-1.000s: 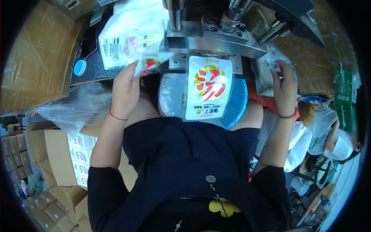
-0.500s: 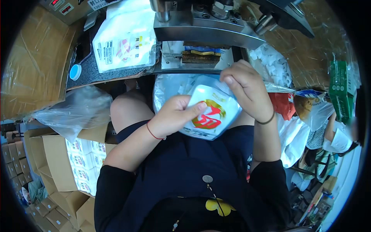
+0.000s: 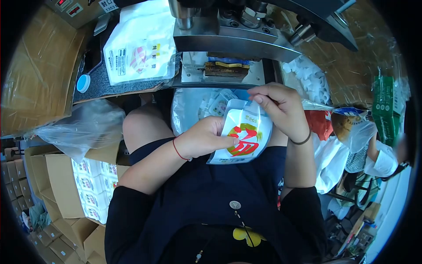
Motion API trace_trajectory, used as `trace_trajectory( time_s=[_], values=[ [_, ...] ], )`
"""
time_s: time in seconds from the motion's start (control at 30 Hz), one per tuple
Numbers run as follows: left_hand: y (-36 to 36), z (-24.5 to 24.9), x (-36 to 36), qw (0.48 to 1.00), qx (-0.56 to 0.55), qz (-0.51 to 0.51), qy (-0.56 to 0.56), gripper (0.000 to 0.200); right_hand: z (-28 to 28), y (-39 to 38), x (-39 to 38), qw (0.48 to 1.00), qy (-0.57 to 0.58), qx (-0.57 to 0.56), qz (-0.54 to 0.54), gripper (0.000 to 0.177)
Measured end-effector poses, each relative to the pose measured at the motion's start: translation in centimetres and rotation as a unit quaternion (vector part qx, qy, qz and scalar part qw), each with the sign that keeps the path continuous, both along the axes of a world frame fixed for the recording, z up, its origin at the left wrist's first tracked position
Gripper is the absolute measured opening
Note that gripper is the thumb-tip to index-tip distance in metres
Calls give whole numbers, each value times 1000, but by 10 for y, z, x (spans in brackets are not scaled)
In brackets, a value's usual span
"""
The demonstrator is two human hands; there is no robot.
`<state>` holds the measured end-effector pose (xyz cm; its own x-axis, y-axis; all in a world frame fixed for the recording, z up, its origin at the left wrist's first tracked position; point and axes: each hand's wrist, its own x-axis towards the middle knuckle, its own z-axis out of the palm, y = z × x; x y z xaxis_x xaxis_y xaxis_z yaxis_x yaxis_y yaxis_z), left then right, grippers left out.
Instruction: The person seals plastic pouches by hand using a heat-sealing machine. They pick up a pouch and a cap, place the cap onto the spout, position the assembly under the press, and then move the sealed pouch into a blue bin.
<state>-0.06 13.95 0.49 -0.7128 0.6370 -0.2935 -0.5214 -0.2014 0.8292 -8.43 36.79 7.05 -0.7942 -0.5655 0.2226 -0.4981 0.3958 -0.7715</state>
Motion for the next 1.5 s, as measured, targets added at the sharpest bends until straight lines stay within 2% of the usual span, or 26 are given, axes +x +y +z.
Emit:
trace_trajectory(
  time_s=[0.13, 0.23, 0.33, 0.4, 0.43, 0.47, 0.53, 0.67, 0.8, 0.83, 0.87, 0.93, 0.97, 1.0, 1.03, 1.07, 1.13, 1.23, 1.3, 1.33, 1.37, 1.4, 1.47, 1.5],
  values=[
    [-3, 4, 2, 999, 18, -10, -29, 35, -3, 0, -2, 999, -18, -24, -18, 16],
    [-3, 2, 2, 998, 46, -5, -40, 36, 1, 3, -2, 1000, -16, 1, 2, 17],
    [-1, 0, 3, 995, 76, 12, -60, 35, 10, 11, -6, 996, 65, 31, 44, 21],
    [-2, -5, 1, 995, 70, 42, -60, 33, 4, 26, -20, 955, 218, 156, -126, 26],
    [-4, -8, -1, 994, 67, 58, -59, 32, 2, 37, -32, 935, 248, 182, -177, 28],
    [-6, -9, -4, 994, 64, 73, -55, 31, -5, 48, -41, 923, 230, 230, -206, 31],
    [-12, -10, -16, 992, 58, 101, -48, 30, -20, 61, -54, 918, 196, 287, -191, 33],
    [-23, 7, -48, 982, 73, 158, -69, 30, -39, 69, -68, 927, 188, 265, -188, 32],
    [-25, 9, -61, 982, 60, 158, -86, 32, -41, 70, -64, 925, 153, 272, -218, 29],
    [-23, 9, -59, 983, 51, 164, -67, 39, -40, 73, -65, 924, 139, 280, -220, 29],
    [-29, 7, -59, 973, -23, 230, 17, 43, -41, 75, -66, 932, 138, 257, -216, 27],
    [-59, 2, -60, 905, -166, 348, 180, 52, -43, 80, -67, 946, 133, 211, -209, 25],
    [-83, 3, -68, 760, -329, 432, 356, 57, -42, 81, -65, 946, 127, 208, -212, 24],
    [-106, 5, -73, 551, -464, 478, 502, 62, -39, 81, -63, 947, 121, 205, -215, 24],
    [-119, 5, -66, 498, -559, 386, 539, 59, -36, 80, -61, 948, 116, 201, -217, 23],
    [-128, 5, -56, 432, -641, 288, 565, 56, -33, 79, -58, 938, 176, 192, -229, 23],
    [-138, 5, -39, 432, -678, 204, 559, 47, -27, 72, -46, 908, 292, 174, -247, 22],
    [-140, 2, -13, 640, -547, 248, 479, 32, -13, 44, -15, 935, 150, 60, -314, 20],
    [-127, 4, -7, 804, -393, 288, 342, 28, -17, 24, -3, 954, 217, 98, -182, 18],
    [-117, 5, -5, 865, -304, 298, 264, 27, -18, 11, 3, 976, 181, 77, -97, 15],
    [-105, 10, -4, 877, -299, 253, 278, 22, -11, -3, 6, 977, 201, 65, -15, 14],
    [-94, 7, -4, 888, -298, 213, 277, 18, -2, -15, 10, 992, 118, 30, 22, 14],
    [-66, 18, -3, 874, -342, 178, 297, 20, 9, -29, 14, 994, 89, -65, -17, 16],
    [-53, 20, -4, 882, -329, 173, 290, 21, 16, -34, 14, 995, 60, -71, -28, 16]
  ],
)
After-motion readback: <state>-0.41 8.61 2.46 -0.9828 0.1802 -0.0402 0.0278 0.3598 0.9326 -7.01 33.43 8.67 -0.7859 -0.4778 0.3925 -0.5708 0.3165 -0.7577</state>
